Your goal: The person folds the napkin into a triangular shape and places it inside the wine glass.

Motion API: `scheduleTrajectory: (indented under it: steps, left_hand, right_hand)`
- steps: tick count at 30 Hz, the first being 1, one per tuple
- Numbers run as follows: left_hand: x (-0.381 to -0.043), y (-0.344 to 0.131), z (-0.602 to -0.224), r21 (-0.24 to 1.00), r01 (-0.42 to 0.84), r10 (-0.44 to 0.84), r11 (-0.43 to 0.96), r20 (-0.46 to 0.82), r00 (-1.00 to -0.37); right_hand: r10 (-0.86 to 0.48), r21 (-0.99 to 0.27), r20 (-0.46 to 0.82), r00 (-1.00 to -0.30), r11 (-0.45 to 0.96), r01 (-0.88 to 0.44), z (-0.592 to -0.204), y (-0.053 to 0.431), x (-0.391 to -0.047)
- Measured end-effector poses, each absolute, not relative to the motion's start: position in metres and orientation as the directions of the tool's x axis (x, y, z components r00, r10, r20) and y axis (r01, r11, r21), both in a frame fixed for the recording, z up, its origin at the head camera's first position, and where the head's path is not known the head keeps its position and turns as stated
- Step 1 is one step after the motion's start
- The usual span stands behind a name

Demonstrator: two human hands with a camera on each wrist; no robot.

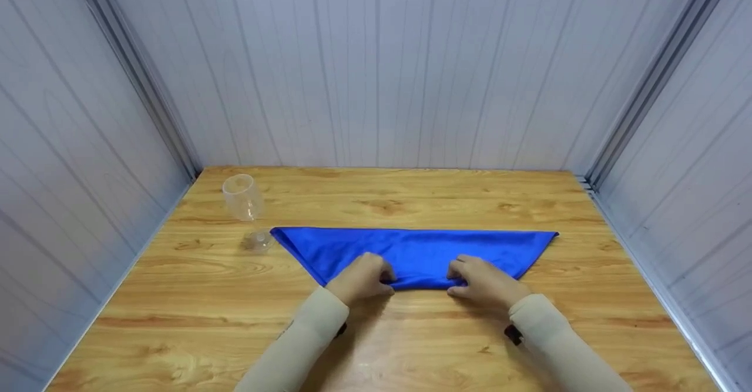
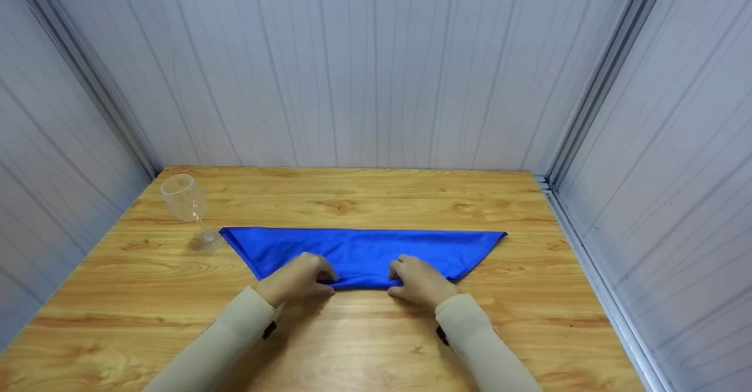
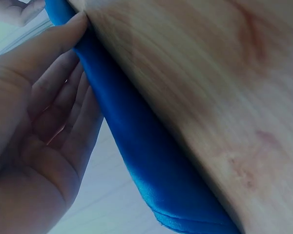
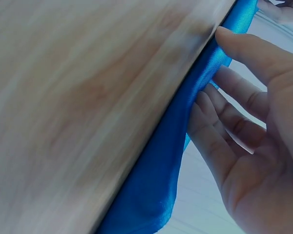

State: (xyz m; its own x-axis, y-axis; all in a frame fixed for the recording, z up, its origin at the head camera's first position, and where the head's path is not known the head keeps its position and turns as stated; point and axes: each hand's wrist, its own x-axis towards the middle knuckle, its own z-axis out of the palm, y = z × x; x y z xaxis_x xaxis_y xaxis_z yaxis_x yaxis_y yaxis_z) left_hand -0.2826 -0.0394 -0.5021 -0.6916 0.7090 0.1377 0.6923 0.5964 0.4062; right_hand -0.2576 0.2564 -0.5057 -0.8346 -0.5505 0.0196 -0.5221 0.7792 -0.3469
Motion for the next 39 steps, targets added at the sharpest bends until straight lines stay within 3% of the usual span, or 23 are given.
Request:
scheduleTrajectory:
  steps: [11, 15, 20, 27, 30, 39]
  left_hand:
    - [-0.282, -0.041, -0.504, 0.316, 0.756, 0.732, 0.573, 0.216, -0.646]
    - [-0.286, -0.039, -0.505, 0.362, 0.710, 0.695, 0.605, 0.196, -0.692]
    - [-0.290, -0.034, -0.506, 0.449, 0.595, 0.619, 0.667, 0.111, -0.777]
    - [-0.297, -0.028, -0.503, 0.472, 0.442, 0.522, 0.763, -0.047, -0.851]
    - [-0.299, -0.027, -0.502, 0.467, 0.410, 0.501, 0.783, -0.082, -0.862]
    - [-0.301, -0.028, -0.503, 0.468, 0.446, 0.518, 0.763, -0.029, -0.855]
  right_hand:
    - [-0.579, -0.321, 0.054, -0.814, 0.762, -0.563, -0.505, 0.256, -0.257]
    - [-0.580, -0.319, 0.055, -0.813, 0.761, -0.565, -0.505, 0.256, -0.259]
    - [-0.578, -0.308, 0.053, -0.814, 0.766, -0.564, -0.506, 0.255, -0.260]
    - [-0.584, -0.298, 0.079, -0.808, 0.759, -0.578, -0.507, 0.254, -0.261]
    - [-0.587, -0.300, 0.096, -0.804, 0.753, -0.585, -0.509, 0.254, -0.262]
    - [-0.584, -0.317, 0.094, -0.806, 0.750, -0.581, -0.507, 0.254, -0.263]
